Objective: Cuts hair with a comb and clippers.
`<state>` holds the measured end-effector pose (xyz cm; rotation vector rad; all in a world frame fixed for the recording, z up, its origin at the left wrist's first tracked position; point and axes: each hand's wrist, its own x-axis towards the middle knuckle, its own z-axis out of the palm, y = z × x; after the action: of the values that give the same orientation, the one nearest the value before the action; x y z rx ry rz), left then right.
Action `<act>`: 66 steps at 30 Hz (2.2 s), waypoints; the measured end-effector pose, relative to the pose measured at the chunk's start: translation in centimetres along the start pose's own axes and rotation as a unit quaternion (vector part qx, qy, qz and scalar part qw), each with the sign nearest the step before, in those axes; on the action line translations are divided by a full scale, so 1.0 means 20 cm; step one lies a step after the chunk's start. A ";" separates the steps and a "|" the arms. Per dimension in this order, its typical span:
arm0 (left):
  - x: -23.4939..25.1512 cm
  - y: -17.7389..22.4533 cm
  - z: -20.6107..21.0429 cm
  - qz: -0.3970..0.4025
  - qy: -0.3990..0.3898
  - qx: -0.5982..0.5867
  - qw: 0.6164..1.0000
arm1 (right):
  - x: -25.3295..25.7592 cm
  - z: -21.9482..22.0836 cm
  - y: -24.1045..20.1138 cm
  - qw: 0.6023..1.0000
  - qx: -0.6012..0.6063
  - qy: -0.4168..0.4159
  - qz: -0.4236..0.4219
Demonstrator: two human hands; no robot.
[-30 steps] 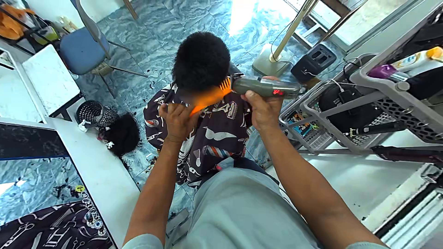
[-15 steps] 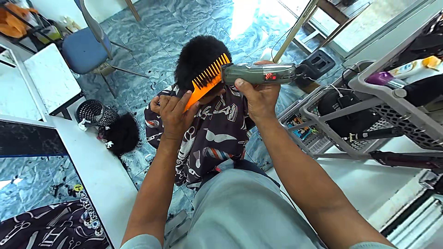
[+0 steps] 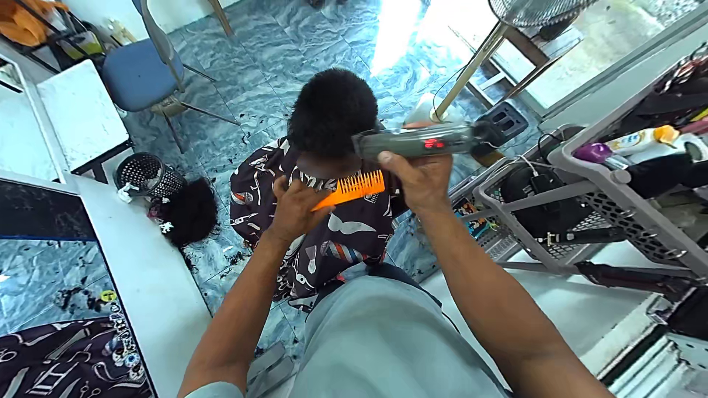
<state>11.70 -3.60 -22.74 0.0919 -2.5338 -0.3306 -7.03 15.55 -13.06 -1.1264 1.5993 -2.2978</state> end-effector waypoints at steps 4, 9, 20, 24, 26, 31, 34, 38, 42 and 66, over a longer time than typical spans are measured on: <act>0.02 -0.03 0.02 -0.058 0.102 0.011 0.993 | 0.07 -0.12 0.01 0.998 -0.018 0.065 0.018; 0.19 -0.07 -0.08 -0.060 0.204 0.025 0.977 | 0.18 -0.05 -0.02 0.997 -0.038 0.060 0.017; 0.22 -0.06 -0.11 -0.039 0.234 0.029 0.971 | 0.22 0.11 -0.02 0.998 -0.057 -0.003 -0.041; 0.21 -0.06 -0.09 -0.039 0.232 0.041 0.971 | 0.18 0.19 0.01 0.993 -0.096 -0.053 -0.035; 0.19 -0.08 -0.09 -0.091 0.230 0.038 0.968 | 0.14 0.20 0.01 0.988 -0.111 -0.104 -0.018; 0.25 0.00 -0.18 -0.334 0.225 -0.174 0.899 | 0.02 -0.04 -0.06 0.997 -0.055 -0.039 0.030; 0.20 0.05 -0.13 -0.252 0.099 -0.278 0.922 | 0.03 -0.20 -0.04 0.995 -0.021 0.079 0.065; 0.01 0.00 0.03 -0.062 -0.041 -0.101 0.992 | 0.09 -0.26 -0.05 0.988 -0.004 0.131 0.082; 0.00 -0.01 0.08 -0.049 0.059 -0.005 0.997 | 0.14 -0.21 -0.04 0.996 -0.029 0.067 0.059; 0.25 -0.15 -0.13 -0.053 0.232 0.034 0.971 | 0.32 0.23 0.00 0.991 -0.126 -0.032 -0.013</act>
<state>8.96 -7.74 -18.74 0.2966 -2.0780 -0.2299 -8.69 8.85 -9.13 -1.2646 1.9024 -2.0932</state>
